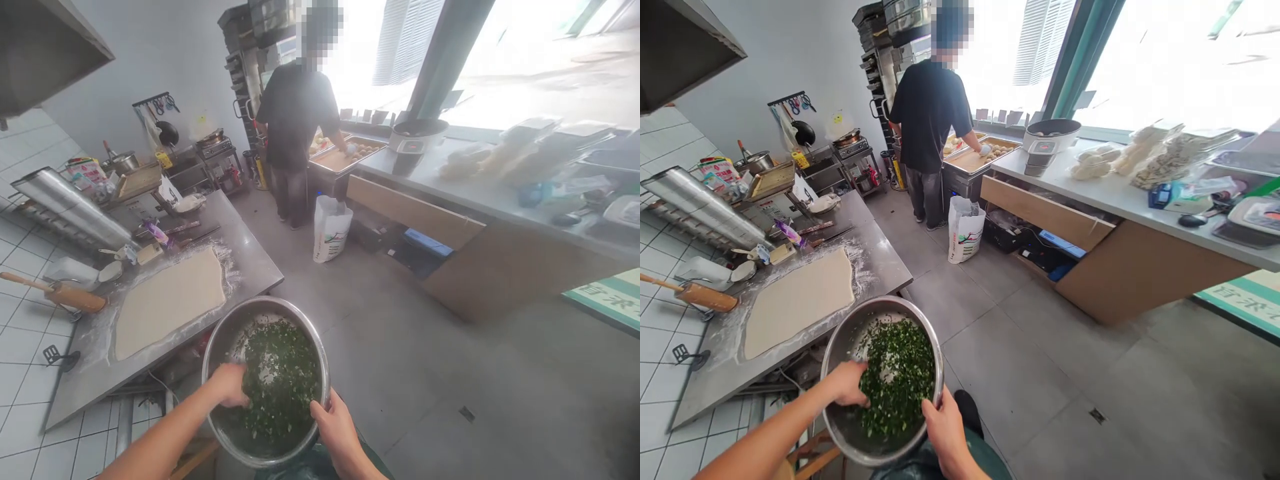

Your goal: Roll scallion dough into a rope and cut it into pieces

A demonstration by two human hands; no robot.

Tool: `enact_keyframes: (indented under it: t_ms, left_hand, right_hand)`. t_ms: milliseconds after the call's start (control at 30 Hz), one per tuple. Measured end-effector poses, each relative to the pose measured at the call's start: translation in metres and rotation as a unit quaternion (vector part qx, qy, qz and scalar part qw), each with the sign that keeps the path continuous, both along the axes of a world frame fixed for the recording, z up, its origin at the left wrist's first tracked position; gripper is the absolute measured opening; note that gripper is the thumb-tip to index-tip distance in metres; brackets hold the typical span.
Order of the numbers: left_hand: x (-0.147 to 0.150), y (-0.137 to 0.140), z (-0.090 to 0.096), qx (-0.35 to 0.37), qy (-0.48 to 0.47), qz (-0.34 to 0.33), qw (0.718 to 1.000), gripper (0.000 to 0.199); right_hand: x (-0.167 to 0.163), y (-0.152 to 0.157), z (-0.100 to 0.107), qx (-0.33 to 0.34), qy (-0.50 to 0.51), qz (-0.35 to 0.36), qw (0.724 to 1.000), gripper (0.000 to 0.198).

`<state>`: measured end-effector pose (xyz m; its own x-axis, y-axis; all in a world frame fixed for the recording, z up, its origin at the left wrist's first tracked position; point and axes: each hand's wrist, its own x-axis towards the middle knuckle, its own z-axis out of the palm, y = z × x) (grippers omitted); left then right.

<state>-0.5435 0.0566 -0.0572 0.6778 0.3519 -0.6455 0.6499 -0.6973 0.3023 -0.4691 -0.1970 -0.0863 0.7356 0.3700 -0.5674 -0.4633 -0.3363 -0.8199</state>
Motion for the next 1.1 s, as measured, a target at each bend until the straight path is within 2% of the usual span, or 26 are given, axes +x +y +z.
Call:
enact_keyframes:
  t_ms: [67, 133, 167, 233, 300, 367, 400, 433, 500, 567, 600, 633, 667, 700, 733, 767, 833, 867, 900, 1000, 1033, 1100]
  left_hand:
    - [-0.012, -0.045, -0.013, -0.066, -0.018, 0.045, 0.997, 0.067]
    - [-0.004, -0.082, -0.027, -0.116, -0.059, 0.096, 0.987, 0.065]
    - [0.005, -0.092, -0.032, -0.134, -0.083, 0.12, 0.98, 0.064]
    - [0.023, -0.089, -0.036, -0.156, -0.133, 0.169, 0.964, 0.067]
    - [0.03, -0.063, -0.028, -0.149, -0.165, 0.158, 0.962, 0.076]
    - [0.02, -0.034, -0.014, -0.097, -0.15, 0.041, 0.983, 0.089]
    - [0.011, -0.024, -0.007, -0.059, -0.121, -0.05, 0.99, 0.096]
    - [0.003, -0.018, -0.001, -0.022, -0.09, -0.148, 0.985, 0.099]
    - [-0.008, -0.021, 0.005, 0.006, -0.078, -0.334, 0.939, 0.084]
    - [-0.003, -0.034, 0.002, -0.014, -0.138, -0.482, 0.865, 0.047]
    - [0.005, -0.04, -0.002, -0.026, -0.173, -0.535, 0.827, 0.034]
    - [0.014, -0.045, -0.007, -0.032, -0.197, -0.571, 0.796, 0.033]
    - [0.025, -0.049, -0.012, -0.031, -0.204, -0.589, 0.781, 0.036]
    - [0.033, -0.05, -0.017, -0.019, -0.2, -0.586, 0.785, 0.036]
    - [0.039, -0.05, -0.022, 0.008, -0.192, -0.557, 0.808, 0.035]
    - [0.042, -0.051, -0.027, 0.051, -0.178, -0.5, 0.846, 0.035]
    - [0.038, -0.053, -0.035, 0.153, -0.129, -0.337, 0.92, 0.044]
    - [0.033, -0.055, -0.039, 0.179, -0.1, -0.27, 0.941, 0.051]
    - [0.029, -0.058, -0.042, 0.176, -0.079, -0.24, 0.951, 0.057]
    - [0.027, -0.063, -0.042, 0.092, -0.083, -0.308, 0.943, 0.051]
    - [0.031, -0.062, -0.039, 0.101, -0.091, -0.311, 0.941, 0.049]
    - [0.04, -0.058, -0.033, 0.164, -0.081, -0.266, 0.947, 0.056]
  right_hand:
    - [-0.002, 0.001, -0.002, 0.024, 0.006, -0.007, 1.0, 0.03]
    - [-0.002, 0.005, -0.002, 0.037, 0.009, -0.007, 0.999, 0.036]
    - [-0.002, 0.008, 0.0, 0.036, 0.008, -0.007, 0.999, 0.038]
    - [0.002, 0.01, 0.004, 0.026, 0.005, -0.005, 1.0, 0.039]
    - [0.008, 0.011, 0.008, 0.013, 0.004, -0.002, 1.0, 0.037]
    - [0.015, 0.009, 0.011, 0.004, 0.003, 0.003, 1.0, 0.03]
    - [0.017, 0.008, 0.012, 0.005, 0.001, 0.006, 1.0, 0.028]
    - [0.019, 0.007, 0.012, 0.009, -0.001, 0.008, 1.0, 0.026]
    - [0.018, 0.006, 0.009, 0.023, -0.005, 0.013, 1.0, 0.028]
    - [0.012, 0.006, 0.004, 0.039, -0.007, 0.02, 0.999, 0.035]
    - [0.008, 0.007, 0.002, 0.042, -0.008, 0.024, 0.999, 0.037]
    - [0.004, 0.007, -0.001, 0.039, -0.01, 0.03, 0.999, 0.038]
    - [0.0, 0.007, -0.004, 0.03, -0.011, 0.035, 0.999, 0.038]
    - [-0.003, 0.006, -0.006, 0.02, -0.01, 0.04, 0.999, 0.037]
    - [-0.005, 0.005, -0.008, 0.014, -0.006, 0.043, 0.999, 0.036]
    - [-0.005, 0.003, -0.01, 0.013, 0.0, 0.044, 0.999, 0.036]
    - [-0.002, 0.001, -0.013, 0.021, 0.01, 0.037, 0.999, 0.038]
    - [0.001, 0.0, -0.014, 0.026, 0.011, 0.03, 0.999, 0.039]
    - [0.004, -0.001, -0.015, 0.027, 0.006, 0.024, 0.999, 0.041]
    - [0.008, 0.0, -0.018, 0.029, -0.016, 0.018, 0.999, 0.044]
    - [0.009, 0.0, -0.018, 0.037, -0.022, 0.021, 0.999, 0.044]
    - [0.009, -0.001, -0.018, 0.044, -0.027, 0.024, 0.998, 0.043]
